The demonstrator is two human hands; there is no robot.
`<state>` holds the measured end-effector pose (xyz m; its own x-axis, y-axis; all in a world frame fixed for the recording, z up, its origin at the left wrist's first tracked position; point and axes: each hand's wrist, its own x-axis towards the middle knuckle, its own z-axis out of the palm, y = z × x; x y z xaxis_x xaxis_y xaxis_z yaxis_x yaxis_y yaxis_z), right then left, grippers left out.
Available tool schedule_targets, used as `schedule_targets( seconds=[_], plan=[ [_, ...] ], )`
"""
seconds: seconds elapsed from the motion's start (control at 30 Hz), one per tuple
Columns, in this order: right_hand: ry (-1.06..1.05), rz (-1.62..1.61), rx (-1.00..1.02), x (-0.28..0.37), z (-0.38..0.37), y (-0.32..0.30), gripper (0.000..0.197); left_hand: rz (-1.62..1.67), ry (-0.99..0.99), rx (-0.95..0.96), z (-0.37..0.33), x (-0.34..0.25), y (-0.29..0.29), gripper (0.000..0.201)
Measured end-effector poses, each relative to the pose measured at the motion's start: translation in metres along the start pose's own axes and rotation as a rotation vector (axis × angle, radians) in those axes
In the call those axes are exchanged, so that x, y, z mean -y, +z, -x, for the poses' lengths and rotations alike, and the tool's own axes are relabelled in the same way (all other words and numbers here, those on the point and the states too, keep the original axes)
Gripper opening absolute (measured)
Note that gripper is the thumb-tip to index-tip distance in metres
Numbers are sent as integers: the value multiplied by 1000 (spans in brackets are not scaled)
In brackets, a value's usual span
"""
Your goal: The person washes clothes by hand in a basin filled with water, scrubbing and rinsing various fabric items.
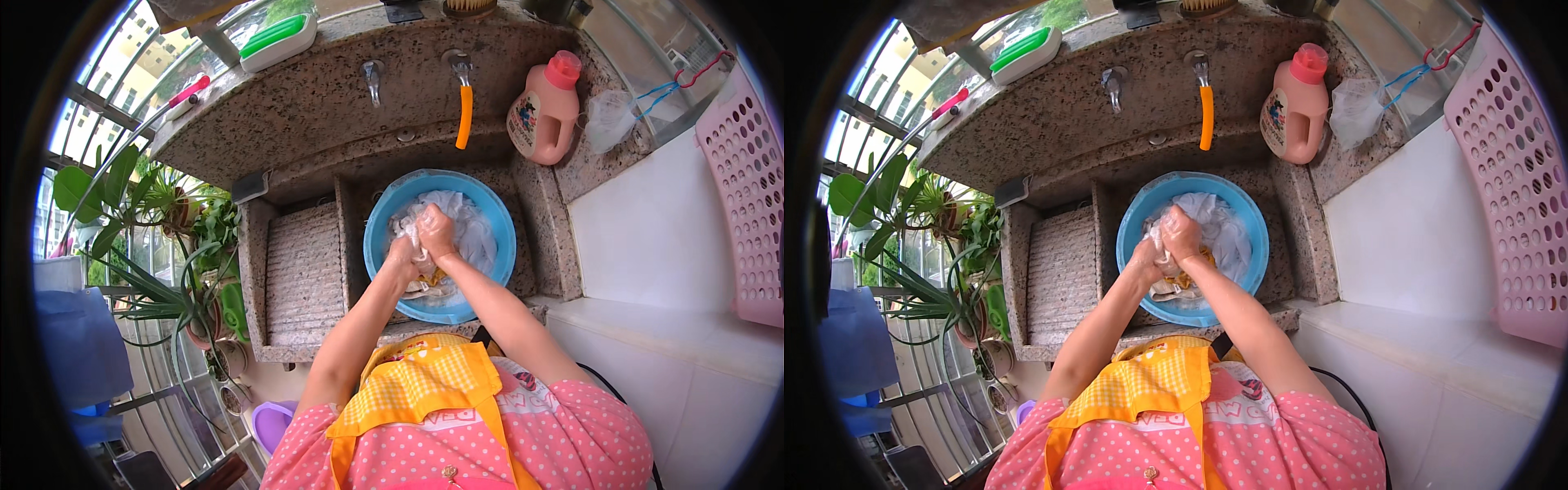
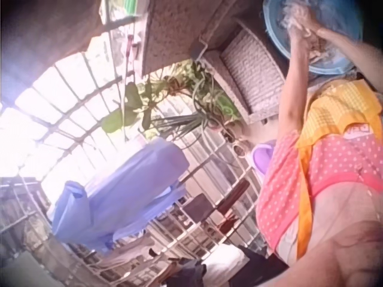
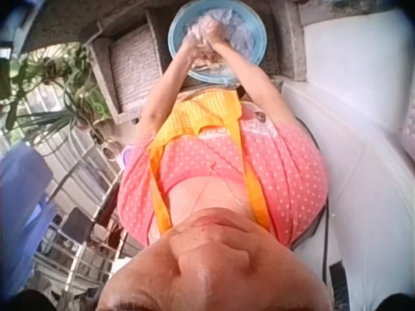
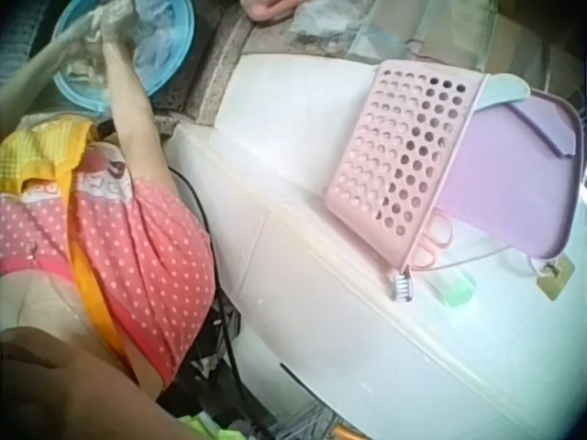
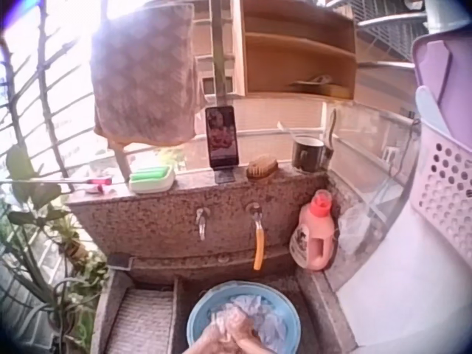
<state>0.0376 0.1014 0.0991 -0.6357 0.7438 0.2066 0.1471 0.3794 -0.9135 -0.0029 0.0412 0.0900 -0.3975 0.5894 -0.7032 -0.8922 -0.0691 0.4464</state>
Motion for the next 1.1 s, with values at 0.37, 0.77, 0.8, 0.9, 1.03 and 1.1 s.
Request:
schedule_targets(
  seconds=[0.37, 0.77, 0.8, 0.9, 1.03, 1.1],
  plan=[
    [-343, 0, 96, 60, 41, 12, 25, 497, 19, 806, -6, -3, -48, 28],
    [786, -1169, 366, 28, -50, -72, 21, 48, 163, 321, 44, -51, -39, 39],
    [730, -1186, 401, 35, -53, -85, 18, -30, 178, 341, 50, -54, -43, 41],
    [615, -1239, 470, 45, -59, -109, 15, -409, 258, 284, 73, -59, -23, 52],
    [619, -1270, 547, 63, -55, -107, 15, -777, 685, 196, 92, -54, 8, 54],
    [591, -1269, 609, 68, -54, -107, 17, -840, 877, 170, 103, -50, 39, 47]
  ],
)
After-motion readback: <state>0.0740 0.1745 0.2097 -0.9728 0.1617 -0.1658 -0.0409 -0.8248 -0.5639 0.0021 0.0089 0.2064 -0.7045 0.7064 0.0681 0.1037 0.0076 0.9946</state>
